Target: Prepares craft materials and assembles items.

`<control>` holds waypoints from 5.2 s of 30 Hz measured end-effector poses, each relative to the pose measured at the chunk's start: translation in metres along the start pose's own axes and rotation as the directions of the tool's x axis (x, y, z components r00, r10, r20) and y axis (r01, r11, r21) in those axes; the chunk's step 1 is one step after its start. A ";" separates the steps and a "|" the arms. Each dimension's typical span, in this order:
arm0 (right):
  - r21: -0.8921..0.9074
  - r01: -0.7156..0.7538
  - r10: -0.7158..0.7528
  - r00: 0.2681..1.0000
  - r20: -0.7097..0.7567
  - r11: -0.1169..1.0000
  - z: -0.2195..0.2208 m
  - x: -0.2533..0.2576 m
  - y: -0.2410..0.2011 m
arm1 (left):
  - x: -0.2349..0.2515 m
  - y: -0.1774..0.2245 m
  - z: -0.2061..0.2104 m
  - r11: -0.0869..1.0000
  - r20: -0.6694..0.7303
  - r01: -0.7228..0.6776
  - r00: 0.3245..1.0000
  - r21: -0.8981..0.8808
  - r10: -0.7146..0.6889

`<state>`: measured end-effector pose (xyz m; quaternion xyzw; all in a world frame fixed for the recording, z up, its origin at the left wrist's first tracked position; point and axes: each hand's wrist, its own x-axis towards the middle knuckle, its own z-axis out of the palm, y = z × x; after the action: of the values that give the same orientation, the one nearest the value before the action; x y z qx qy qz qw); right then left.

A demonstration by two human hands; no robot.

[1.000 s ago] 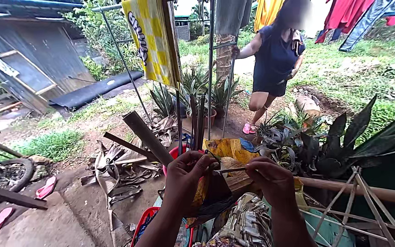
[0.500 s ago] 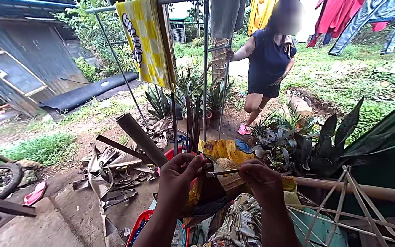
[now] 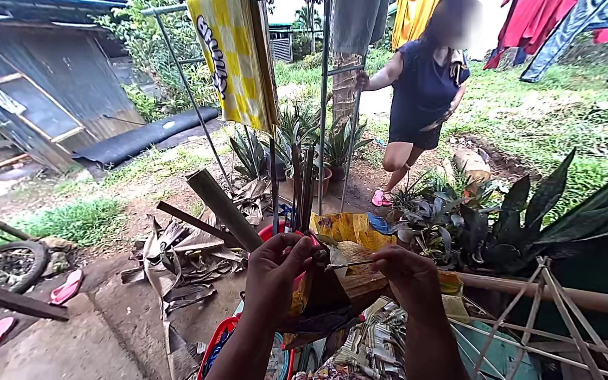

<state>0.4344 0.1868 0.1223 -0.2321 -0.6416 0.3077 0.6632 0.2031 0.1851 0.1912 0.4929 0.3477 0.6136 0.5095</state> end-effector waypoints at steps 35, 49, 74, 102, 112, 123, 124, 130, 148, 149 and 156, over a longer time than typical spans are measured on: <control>0.118 -0.142 0.097 0.941 0.325 0.983 -0.012 0.046 -0.009 | 0.002 -0.001 -0.027 0.955 0.227 -0.120 0.956 -0.271 0.184; 0.226 -0.090 -0.019 0.900 0.436 0.970 0.020 0.052 -0.029 | -0.011 0.009 -0.029 0.898 0.356 -0.001 0.918 -0.440 0.176; 0.104 0.035 -0.066 0.949 0.308 0.994 0.019 0.028 -0.042 | -0.007 -0.007 -0.048 0.814 0.515 0.079 0.808 -0.576 0.286; 0.208 -0.339 0.165 0.801 0.575 0.918 0.047 0.073 -0.018 | -0.031 -0.017 -0.023 0.835 0.445 -0.015 0.841 -0.550 0.309; 0.289 -0.285 0.138 0.887 0.440 0.914 0.059 0.054 -0.006 | -0.033 -0.017 -0.025 0.830 0.432 -0.036 0.841 -0.557 0.326; 0.332 0.056 -0.155 0.947 0.280 0.942 0.053 0.038 -0.016 | -0.032 -0.014 -0.024 0.811 0.440 -0.009 0.837 -0.585 0.326; 0.360 0.093 -0.204 0.937 0.283 0.928 0.051 0.037 -0.019 | -0.032 -0.014 -0.023 0.810 0.440 -0.006 0.837 -0.587 0.326; 0.292 0.283 -0.324 0.940 0.104 0.914 0.029 0.024 -0.044 | -0.027 -0.017 -0.026 0.804 0.399 -0.034 0.855 -0.594 0.331; -0.313 0.444 -0.424 0.896 0.132 0.840 0.034 -0.018 -0.073 | -0.041 -0.004 -0.028 0.822 0.432 -0.191 0.774 -0.537 0.462; -0.311 0.449 -0.423 0.894 0.150 0.838 0.035 -0.018 -0.074 | -0.042 -0.004 -0.028 0.819 0.435 -0.189 0.770 -0.542 0.466; -0.222 0.466 -0.421 0.880 0.221 0.857 0.037 -0.014 -0.077 | -0.041 -0.003 -0.031 0.811 0.460 -0.173 0.748 -0.559 0.478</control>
<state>0.4067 0.1194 0.1689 -0.1390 -0.7658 0.0745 0.6235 0.1738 0.1485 0.1698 0.5674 -0.0842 0.5811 0.5773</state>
